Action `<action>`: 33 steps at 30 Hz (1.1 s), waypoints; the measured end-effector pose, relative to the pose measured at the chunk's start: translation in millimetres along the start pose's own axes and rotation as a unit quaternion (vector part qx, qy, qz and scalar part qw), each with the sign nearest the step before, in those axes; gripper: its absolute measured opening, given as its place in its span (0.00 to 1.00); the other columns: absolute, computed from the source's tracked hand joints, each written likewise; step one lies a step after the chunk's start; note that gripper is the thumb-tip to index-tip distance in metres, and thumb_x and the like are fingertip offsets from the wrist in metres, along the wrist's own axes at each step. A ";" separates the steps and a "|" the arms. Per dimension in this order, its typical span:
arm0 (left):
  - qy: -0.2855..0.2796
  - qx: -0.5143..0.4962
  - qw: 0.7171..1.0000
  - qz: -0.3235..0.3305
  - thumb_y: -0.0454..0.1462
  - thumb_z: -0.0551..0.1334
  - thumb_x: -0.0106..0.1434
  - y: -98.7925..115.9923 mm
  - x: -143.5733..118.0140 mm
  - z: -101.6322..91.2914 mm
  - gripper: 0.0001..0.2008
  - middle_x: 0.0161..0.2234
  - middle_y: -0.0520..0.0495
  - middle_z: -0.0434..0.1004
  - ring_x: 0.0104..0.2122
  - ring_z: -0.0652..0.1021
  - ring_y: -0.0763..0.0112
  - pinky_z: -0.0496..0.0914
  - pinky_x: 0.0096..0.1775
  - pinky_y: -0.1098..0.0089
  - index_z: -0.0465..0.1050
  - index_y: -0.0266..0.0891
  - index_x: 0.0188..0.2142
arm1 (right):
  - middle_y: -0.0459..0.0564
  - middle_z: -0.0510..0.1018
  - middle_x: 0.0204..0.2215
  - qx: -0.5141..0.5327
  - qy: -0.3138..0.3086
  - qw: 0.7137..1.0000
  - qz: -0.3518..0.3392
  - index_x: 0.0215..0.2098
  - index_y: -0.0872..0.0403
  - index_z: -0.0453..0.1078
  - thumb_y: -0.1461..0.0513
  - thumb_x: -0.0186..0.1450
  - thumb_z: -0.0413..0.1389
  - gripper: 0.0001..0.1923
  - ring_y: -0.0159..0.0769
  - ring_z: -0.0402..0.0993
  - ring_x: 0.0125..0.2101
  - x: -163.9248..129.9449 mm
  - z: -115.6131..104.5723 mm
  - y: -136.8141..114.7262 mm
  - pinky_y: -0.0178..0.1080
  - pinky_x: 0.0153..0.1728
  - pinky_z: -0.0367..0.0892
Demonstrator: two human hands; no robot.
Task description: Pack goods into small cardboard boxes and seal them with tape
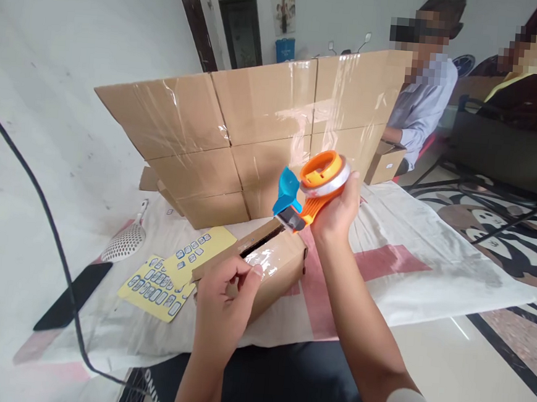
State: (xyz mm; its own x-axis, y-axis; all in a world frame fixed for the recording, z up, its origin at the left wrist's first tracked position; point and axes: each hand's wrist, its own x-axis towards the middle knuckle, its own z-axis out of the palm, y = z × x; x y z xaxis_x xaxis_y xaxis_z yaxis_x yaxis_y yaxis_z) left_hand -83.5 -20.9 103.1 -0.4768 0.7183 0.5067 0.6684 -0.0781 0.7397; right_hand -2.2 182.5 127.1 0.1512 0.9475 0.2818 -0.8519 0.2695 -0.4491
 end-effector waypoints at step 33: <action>0.183 -0.302 0.880 -0.316 0.51 0.60 0.71 3.8 -55.2 80.2 0.19 0.17 0.55 0.71 0.18 0.69 0.75 0.64 0.26 0.74 0.61 0.43 0.30 | 0.40 0.77 0.26 -0.160 -0.322 0.865 0.350 0.35 0.51 0.71 0.46 0.62 0.66 0.19 0.32 0.73 0.27 3.8 56.6 101.1 0.38 0.34 0.73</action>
State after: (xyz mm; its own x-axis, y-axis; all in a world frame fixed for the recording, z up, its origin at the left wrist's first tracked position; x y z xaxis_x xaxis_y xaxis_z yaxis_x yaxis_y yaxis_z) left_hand -8.9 -5.4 42.4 -0.8710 0.4870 -0.0644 -0.1697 -0.1753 0.9698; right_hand -116.2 203.6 130.7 -0.7435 0.6336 0.2138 -0.4245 -0.2002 -0.8830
